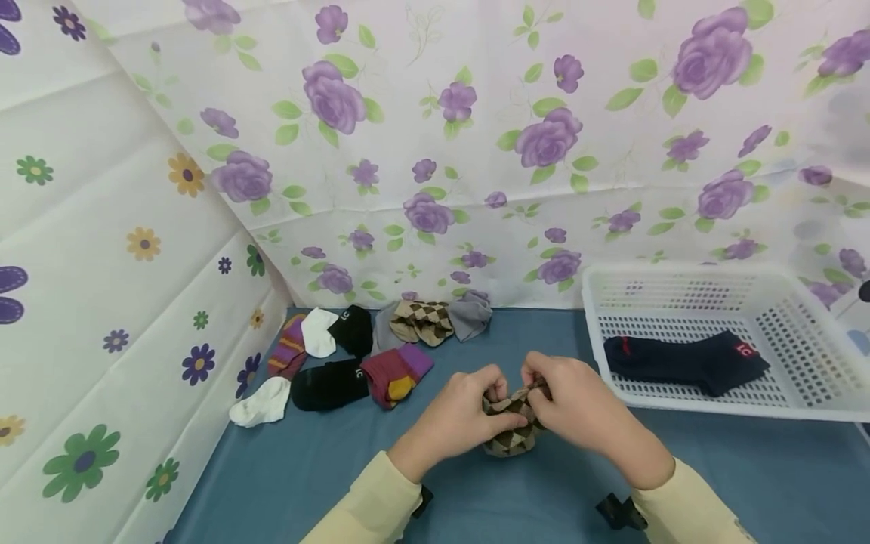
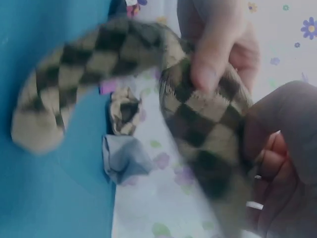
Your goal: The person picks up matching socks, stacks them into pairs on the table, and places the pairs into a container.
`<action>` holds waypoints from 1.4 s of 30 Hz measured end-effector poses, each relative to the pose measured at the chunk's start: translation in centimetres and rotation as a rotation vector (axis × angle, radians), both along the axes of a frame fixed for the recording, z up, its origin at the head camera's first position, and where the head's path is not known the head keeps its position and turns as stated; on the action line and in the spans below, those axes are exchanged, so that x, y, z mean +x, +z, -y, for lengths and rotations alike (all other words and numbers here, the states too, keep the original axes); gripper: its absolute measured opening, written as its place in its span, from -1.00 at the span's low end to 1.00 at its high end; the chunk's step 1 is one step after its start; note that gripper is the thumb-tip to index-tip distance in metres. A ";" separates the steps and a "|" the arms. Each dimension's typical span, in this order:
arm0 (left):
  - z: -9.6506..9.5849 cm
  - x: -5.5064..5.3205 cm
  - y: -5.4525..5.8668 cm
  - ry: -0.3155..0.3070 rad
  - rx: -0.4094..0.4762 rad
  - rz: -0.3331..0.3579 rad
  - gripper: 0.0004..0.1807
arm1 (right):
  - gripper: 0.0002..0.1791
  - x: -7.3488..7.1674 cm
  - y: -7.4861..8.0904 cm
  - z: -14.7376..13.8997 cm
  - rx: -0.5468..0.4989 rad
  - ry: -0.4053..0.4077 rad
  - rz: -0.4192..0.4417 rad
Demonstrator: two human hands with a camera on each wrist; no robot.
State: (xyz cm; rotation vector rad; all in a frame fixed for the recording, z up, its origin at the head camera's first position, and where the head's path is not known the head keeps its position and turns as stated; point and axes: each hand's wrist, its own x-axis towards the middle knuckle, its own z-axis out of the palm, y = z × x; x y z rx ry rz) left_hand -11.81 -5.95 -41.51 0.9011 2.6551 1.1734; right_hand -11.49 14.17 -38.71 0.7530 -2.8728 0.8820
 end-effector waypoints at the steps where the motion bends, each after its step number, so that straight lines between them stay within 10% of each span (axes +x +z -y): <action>1: 0.1 0.0 0.0 -0.008 -0.002 0.019 -0.68 | -0.77 0.0 0.2 -0.2 -0.012 0.010 -0.021; 11: 4.2 -1.3 0.3 -0.011 0.006 0.150 -0.40 | -0.86 0.5 0.9 -2.3 0.071 0.001 -0.123; 24: 7.0 -2.6 -0.4 0.120 0.157 0.308 -0.85 | -0.86 0.1 0.9 -3.9 -0.057 -0.010 0.052; 35: 7.3 -3.1 -0.5 0.215 0.127 0.199 -0.80 | -0.86 -0.5 0.7 -4.6 -0.027 0.026 -0.020; 42: 7.8 -2.9 -1.2 0.233 0.185 0.241 -0.68 | -0.85 -0.9 0.6 -5.5 -0.139 -0.096 0.019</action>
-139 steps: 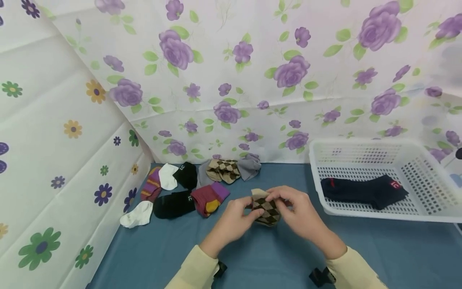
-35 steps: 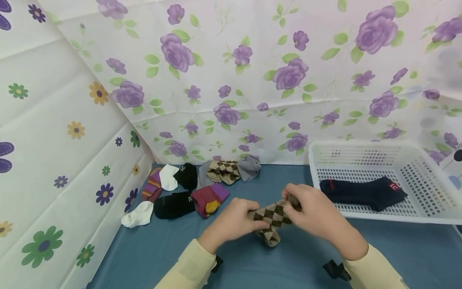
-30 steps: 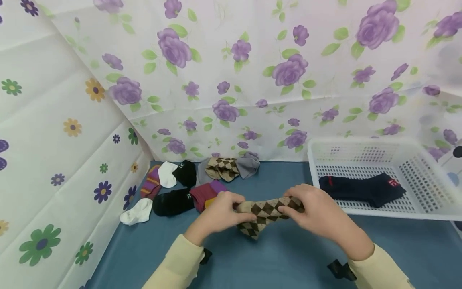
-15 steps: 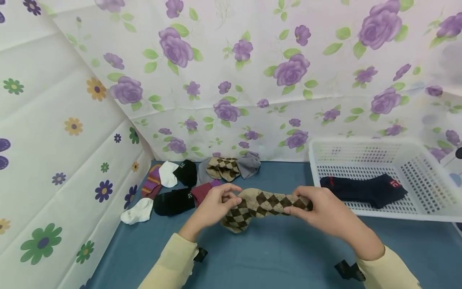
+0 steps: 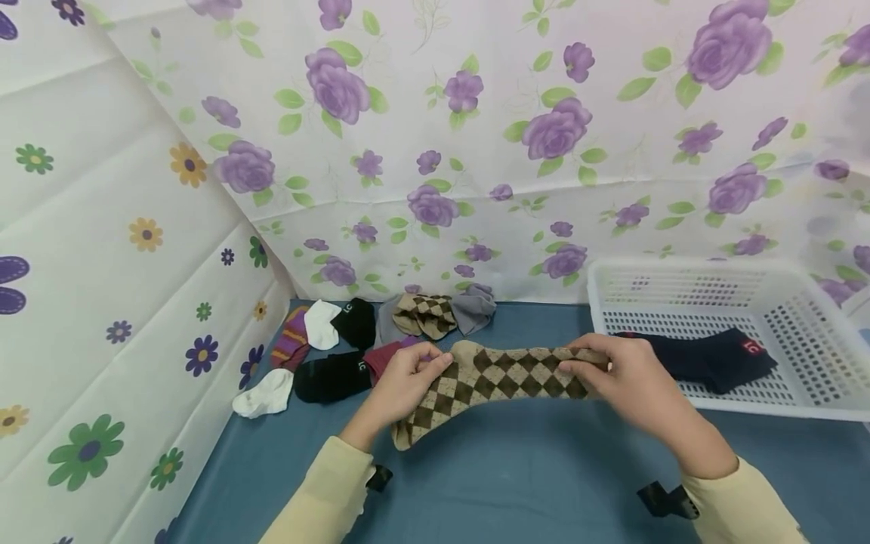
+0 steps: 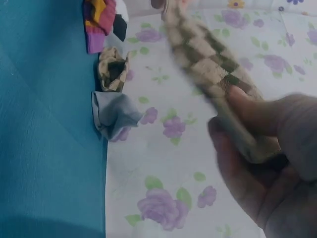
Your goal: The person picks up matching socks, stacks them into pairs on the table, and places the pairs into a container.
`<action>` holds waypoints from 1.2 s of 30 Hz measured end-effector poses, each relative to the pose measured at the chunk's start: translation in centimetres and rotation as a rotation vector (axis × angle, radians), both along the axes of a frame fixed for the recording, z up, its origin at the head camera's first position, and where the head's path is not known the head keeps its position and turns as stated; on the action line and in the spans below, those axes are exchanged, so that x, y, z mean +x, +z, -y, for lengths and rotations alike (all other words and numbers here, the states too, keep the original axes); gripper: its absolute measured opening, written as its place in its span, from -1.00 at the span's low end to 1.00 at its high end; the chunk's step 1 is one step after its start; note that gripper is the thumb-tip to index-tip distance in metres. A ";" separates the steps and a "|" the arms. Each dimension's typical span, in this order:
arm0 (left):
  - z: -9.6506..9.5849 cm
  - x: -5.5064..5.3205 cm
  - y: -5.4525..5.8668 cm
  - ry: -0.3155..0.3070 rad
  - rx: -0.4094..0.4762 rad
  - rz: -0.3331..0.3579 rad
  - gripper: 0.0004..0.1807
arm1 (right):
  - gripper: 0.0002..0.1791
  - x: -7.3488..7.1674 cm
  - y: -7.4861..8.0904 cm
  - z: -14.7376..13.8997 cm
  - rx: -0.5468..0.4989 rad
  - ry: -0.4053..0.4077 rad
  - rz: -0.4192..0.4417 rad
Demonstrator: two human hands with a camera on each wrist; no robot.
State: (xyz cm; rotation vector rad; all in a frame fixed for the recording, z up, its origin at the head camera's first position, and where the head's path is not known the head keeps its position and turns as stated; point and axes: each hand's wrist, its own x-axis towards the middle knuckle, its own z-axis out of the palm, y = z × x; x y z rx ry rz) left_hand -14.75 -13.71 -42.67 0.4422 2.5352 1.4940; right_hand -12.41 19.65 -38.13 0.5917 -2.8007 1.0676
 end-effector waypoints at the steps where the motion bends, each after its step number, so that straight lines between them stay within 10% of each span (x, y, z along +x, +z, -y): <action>1: 0.1 0.1 0.0 -0.008 0.009 0.016 -0.68 | -0.84 0.0 0.0 -0.1 -0.009 -0.028 -0.010; 12: 1.9 0.7 0.2 -0.167 -0.223 0.094 -0.50 | -0.88 0.3 -0.1 -0.9 0.183 -0.065 -0.104; 20: 3.2 1.6 0.0 -0.001 -0.473 -0.032 -0.83 | -0.79 1.2 -1.6 0.1 -0.034 -0.064 -0.027; 26: 3.9 2.0 -0.6 0.180 -0.460 -0.218 -0.76 | -0.74 3.5 -4.4 1.4 -0.099 -0.100 -0.088; 36: 4.2 2.3 -0.7 0.130 -0.436 -0.259 -0.73 | -0.73 4.2 -6.8 2.3 -0.058 -0.087 -0.340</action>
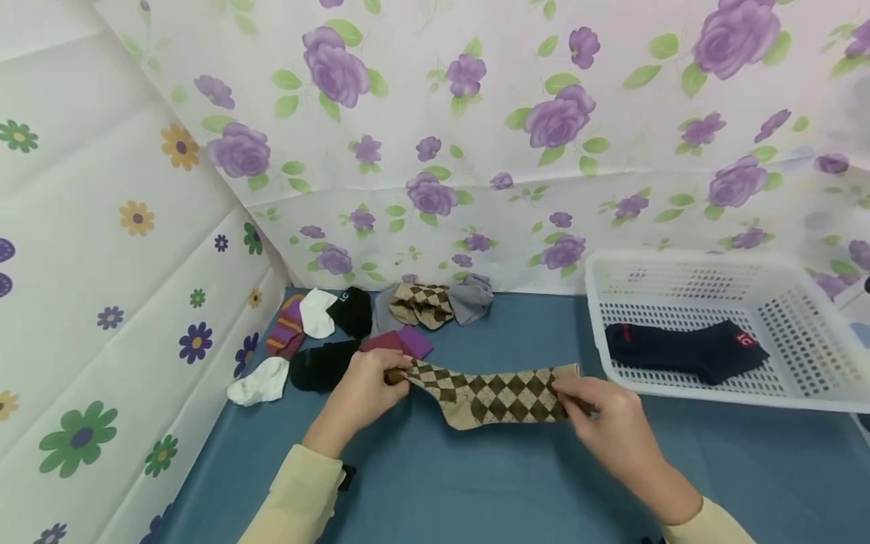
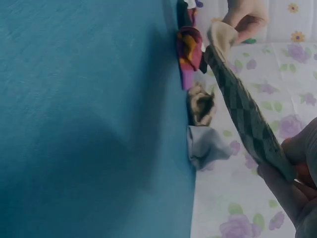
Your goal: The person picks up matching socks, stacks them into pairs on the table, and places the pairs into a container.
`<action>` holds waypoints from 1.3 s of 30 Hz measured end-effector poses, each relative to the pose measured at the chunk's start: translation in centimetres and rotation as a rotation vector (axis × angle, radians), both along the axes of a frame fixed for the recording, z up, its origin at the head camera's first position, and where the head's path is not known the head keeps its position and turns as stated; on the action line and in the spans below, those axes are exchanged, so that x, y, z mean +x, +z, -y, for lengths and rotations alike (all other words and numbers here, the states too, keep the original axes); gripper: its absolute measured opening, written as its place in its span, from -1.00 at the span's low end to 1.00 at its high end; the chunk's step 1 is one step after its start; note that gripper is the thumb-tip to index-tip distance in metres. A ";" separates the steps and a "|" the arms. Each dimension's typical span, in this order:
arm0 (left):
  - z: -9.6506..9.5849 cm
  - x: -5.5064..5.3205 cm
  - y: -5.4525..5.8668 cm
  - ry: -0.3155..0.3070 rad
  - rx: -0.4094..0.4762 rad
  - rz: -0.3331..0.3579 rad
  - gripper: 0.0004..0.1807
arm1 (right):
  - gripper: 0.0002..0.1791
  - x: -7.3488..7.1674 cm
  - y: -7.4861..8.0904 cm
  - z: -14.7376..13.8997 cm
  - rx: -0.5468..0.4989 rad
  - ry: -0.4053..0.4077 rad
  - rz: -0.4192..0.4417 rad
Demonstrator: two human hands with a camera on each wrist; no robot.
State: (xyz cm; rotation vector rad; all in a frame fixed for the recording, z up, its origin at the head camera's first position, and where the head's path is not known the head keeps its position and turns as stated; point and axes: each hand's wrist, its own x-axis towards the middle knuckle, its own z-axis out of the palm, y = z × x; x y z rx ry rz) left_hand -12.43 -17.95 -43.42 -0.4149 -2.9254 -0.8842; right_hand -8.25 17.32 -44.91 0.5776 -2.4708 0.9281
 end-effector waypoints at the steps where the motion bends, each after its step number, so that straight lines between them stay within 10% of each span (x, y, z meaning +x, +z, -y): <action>1: 0.0 0.2 0.0 -0.003 0.010 0.013 -0.70 | -0.72 0.0 -0.2 0.0 0.023 -0.004 -0.013; 12: -2.8 1.8 -1.7 -0.012 -0.044 -0.113 -0.90 | -0.70 0.6 -2.7 -0.7 0.183 -0.101 0.018; 31: -4.3 2.2 -5.8 -0.012 -0.237 0.027 -0.86 | -0.79 -0.4 -5.8 -2.5 0.273 -0.039 0.337; 39: -4.7 2.4 -5.3 -0.049 -0.298 -0.132 -0.96 | -0.79 0.1 -5.2 -2.5 0.344 -0.015 0.188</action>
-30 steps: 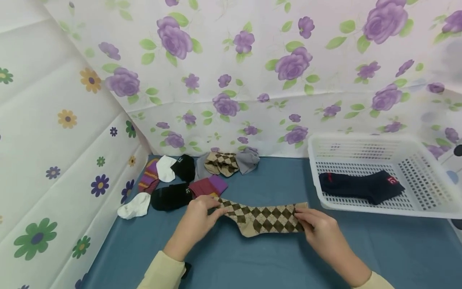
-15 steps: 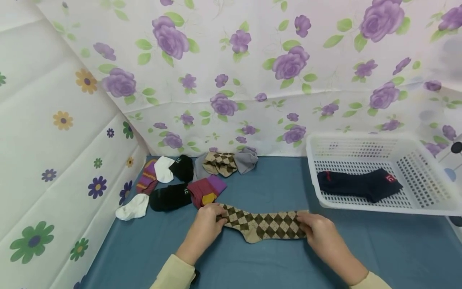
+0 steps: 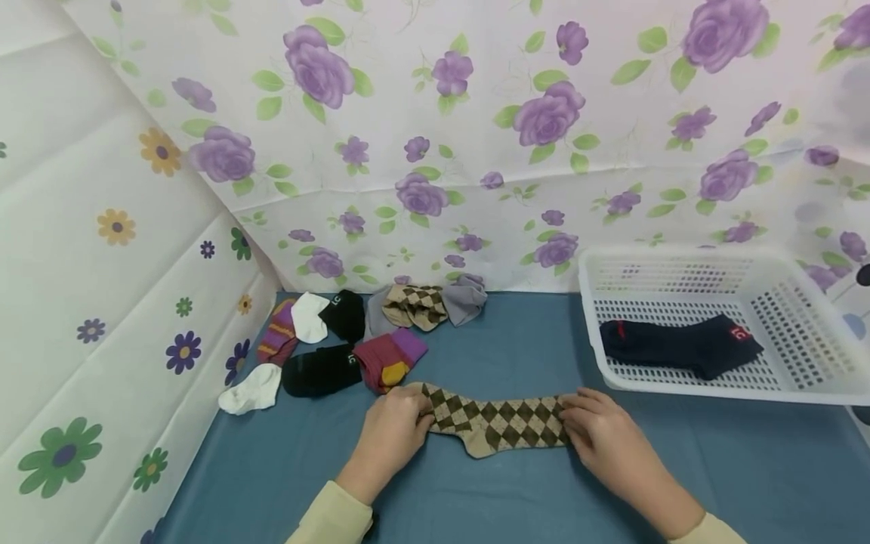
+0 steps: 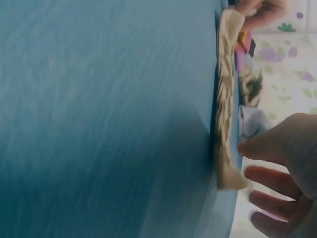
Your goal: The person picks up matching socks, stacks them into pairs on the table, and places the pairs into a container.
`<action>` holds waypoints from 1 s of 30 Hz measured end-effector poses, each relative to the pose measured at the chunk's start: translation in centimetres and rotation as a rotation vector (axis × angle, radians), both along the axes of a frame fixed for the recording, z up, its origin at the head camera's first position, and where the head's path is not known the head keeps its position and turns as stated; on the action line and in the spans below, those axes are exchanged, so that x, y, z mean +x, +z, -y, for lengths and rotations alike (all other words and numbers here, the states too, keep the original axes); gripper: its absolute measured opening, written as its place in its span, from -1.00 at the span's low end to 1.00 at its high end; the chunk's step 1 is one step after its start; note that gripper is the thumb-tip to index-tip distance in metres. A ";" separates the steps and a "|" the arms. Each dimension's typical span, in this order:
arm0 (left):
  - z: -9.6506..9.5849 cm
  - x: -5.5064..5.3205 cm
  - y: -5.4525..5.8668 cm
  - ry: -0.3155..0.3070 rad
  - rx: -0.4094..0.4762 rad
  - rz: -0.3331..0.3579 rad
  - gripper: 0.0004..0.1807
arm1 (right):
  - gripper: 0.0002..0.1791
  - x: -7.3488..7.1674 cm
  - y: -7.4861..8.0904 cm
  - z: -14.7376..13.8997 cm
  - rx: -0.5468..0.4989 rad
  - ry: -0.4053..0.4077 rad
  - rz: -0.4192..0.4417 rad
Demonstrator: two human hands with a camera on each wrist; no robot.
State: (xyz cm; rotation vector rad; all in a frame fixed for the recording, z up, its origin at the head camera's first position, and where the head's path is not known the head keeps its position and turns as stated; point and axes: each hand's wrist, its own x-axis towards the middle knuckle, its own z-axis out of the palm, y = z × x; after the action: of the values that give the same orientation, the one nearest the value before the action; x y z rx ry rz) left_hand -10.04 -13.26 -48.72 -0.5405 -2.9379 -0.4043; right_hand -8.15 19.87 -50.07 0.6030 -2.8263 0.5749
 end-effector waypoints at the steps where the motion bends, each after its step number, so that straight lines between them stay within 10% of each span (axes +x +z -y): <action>1: -0.1 0.0 0.1 -0.007 0.000 -0.015 -0.94 | -0.78 0.0 0.1 0.2 0.000 -0.001 -0.007; 10: -0.3 0.0 -0.6 0.017 -0.046 0.036 -0.75 | -0.58 -0.1 -0.8 0.8 0.011 -0.050 0.184; 30: -0.4 0.3 -0.5 0.106 0.042 0.193 -0.62 | -0.64 0.2 -0.6 -0.5 0.116 -0.015 0.190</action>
State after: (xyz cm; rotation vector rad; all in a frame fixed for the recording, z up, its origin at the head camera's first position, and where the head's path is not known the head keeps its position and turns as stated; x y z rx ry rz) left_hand -9.76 -12.85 -49.24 -0.3574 -3.1153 -0.5325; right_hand -7.95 20.39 -50.66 0.5741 -3.0571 0.4926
